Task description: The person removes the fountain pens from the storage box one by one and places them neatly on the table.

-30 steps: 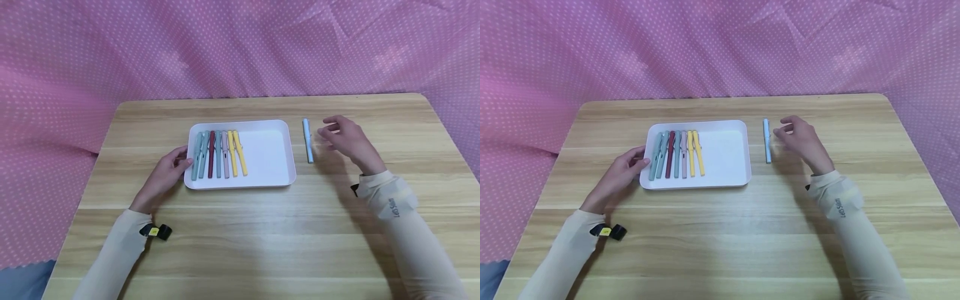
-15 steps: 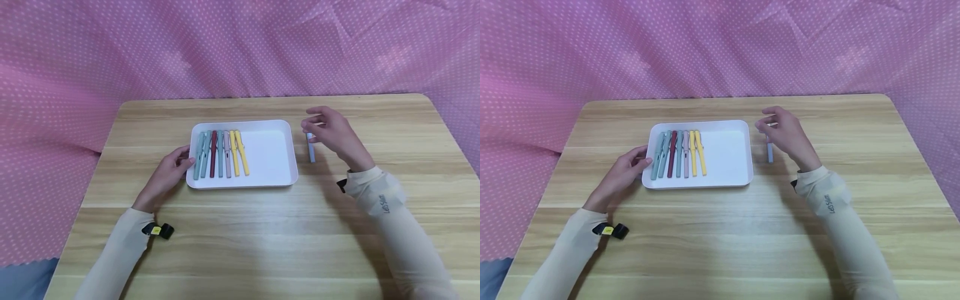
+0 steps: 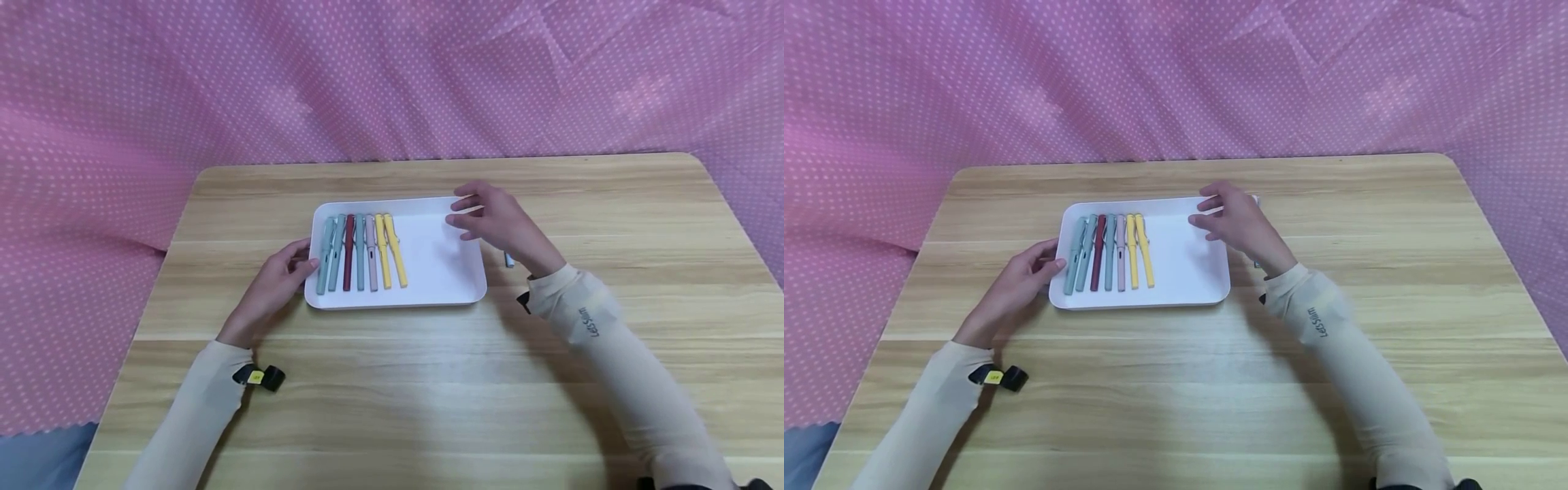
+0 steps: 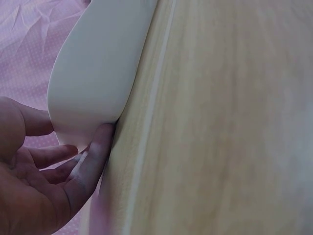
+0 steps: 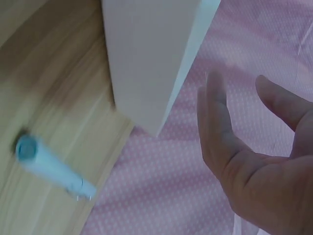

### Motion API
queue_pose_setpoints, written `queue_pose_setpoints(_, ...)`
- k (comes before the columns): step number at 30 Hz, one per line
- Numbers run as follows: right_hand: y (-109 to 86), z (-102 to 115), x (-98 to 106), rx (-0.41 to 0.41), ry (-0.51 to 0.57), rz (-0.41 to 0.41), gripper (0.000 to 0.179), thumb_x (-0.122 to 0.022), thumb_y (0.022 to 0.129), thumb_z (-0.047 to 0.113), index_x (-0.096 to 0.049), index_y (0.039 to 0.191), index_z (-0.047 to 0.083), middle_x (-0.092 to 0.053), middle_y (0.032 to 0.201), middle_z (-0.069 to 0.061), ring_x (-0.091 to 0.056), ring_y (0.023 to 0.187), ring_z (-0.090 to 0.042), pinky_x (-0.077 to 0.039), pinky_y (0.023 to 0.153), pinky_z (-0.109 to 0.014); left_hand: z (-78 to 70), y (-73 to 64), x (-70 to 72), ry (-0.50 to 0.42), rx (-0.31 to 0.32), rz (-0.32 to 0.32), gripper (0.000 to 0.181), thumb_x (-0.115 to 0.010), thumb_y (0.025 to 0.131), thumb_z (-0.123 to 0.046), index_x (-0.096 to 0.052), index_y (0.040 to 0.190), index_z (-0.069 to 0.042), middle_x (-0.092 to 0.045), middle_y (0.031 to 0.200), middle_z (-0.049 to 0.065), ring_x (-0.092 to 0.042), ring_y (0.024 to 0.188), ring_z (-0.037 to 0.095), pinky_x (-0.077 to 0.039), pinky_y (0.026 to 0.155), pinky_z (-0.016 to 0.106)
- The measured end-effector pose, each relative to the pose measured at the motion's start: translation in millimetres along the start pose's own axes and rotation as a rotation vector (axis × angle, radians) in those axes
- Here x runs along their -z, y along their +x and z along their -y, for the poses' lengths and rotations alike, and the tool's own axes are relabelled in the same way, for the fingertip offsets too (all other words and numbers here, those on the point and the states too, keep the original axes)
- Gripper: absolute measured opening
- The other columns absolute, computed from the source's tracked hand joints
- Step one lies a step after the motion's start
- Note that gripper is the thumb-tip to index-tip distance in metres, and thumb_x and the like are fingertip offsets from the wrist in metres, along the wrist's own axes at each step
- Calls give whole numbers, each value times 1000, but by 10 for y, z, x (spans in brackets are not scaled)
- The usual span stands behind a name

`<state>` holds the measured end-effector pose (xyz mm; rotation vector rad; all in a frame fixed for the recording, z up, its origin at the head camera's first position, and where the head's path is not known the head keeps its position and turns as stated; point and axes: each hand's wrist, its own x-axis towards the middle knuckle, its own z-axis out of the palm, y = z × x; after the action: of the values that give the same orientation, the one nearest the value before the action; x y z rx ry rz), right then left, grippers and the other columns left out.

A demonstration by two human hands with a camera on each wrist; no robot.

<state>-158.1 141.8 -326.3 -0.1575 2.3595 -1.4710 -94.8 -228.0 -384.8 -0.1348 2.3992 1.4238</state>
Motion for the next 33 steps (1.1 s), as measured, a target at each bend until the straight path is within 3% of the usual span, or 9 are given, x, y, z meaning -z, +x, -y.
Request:
queue_pose_setpoints(10,108,-11,-358,-90,-38,89,57,-71,100,13,-46,149,-3,-60,135,-20,-69,110,-35,-62,82,-36,9,-6,-1,-5,-8,0,59,-50,112,-31,-31,164,-13,-50,145,12,-50,125,30,-50,102,43)
queue_pose_setpoints(17,142,-54,-526,-91,-10,130,51,-73,98,9,-52,142,-6,-63,125,-20,-70,101,-32,-62,79,-36,23,2,4,-5,-12,5,59,-49,112,-30,-30,164,-13,-50,145,12,-50,125,29,-50,101,43)
queue_pose_setpoints(24,163,-59,-671,-130,-68,167,48,-75,97,13,-56,138,-3,-65,120,-17,-70,94,-27,-62,76,-31,30,11,1,-7,-17,6,58,-50,112,-31,-32,164,-13,-51,144,11,-51,124,29,-52,98,39)
queue_pose_setpoints(33,198,-52,-780,-116,-67,166,44,-76,96,10,-58,132,-6,-66,113,-17,-70,85,-24,-62,73,-31,42,9,-1,-15,-18,5,59,-50,111,-32,-32,164,-14,-51,144,11,-52,125,29,-54,96,36)
